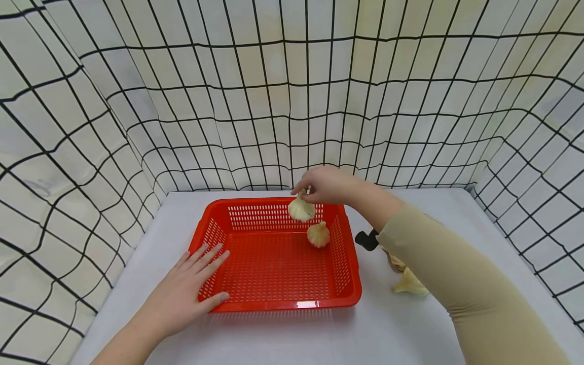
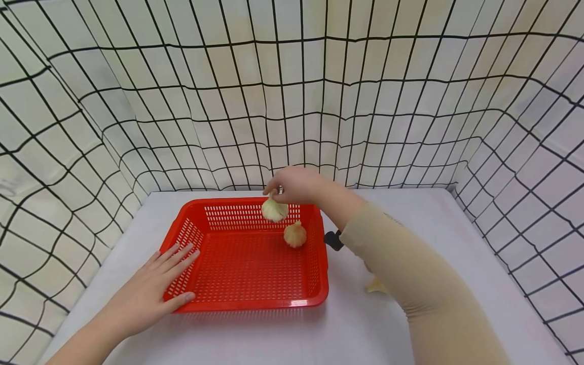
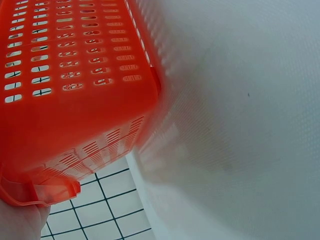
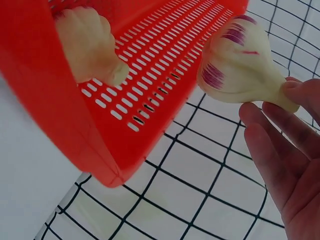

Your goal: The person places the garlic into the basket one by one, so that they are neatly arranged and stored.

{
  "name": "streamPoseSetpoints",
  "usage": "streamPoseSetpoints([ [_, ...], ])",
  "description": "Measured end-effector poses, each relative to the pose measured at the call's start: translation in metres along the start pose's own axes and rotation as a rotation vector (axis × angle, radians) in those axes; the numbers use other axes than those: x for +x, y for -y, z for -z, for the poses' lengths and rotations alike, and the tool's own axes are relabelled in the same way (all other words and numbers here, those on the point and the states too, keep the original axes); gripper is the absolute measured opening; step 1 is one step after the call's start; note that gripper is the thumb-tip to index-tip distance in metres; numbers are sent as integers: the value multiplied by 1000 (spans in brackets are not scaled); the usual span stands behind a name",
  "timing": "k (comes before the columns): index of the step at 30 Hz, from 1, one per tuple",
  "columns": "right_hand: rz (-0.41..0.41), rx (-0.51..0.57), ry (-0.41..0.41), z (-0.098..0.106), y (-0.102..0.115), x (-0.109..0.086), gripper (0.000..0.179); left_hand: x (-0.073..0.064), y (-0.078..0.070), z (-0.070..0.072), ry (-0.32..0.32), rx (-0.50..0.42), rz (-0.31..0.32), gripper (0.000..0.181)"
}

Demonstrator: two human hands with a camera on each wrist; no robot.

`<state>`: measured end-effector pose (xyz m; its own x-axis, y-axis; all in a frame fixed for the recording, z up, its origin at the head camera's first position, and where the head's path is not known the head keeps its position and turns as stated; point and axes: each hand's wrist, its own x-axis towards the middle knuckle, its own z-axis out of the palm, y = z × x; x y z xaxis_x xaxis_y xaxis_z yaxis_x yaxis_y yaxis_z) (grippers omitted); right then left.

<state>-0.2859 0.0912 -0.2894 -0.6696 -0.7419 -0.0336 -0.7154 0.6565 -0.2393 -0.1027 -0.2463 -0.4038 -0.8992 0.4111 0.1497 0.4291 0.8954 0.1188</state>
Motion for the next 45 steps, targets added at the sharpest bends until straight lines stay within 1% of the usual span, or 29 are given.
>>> streamPoseSetpoints([
  [4,37,-54,41,-10,5,11,27,0,0,-1,-16,1,-8,83],
  [8,61,-108,102,-19,11,19,24,0,-2,0,-18,-2,-12,82],
  [13,49,-154,159,-28,16,26,21,1,-3,2,-5,-3,-5,82],
  [19,34,-216,216,-41,17,33,22,0,-4,3,0,-10,1,82],
  [25,11,-238,255,-48,18,36,24,1,-5,2,7,-9,7,82],
  [32,-28,-242,305,-51,20,38,22,0,-4,2,6,-9,8,82],
  [36,-33,-253,327,-54,20,38,22,0,-4,2,6,-9,8,82],
  [41,-37,-261,348,-55,23,39,23,-1,-4,2,10,-13,11,82],
  [45,-48,-259,348,-56,25,38,24,-1,-3,1,-4,-6,5,82],
])
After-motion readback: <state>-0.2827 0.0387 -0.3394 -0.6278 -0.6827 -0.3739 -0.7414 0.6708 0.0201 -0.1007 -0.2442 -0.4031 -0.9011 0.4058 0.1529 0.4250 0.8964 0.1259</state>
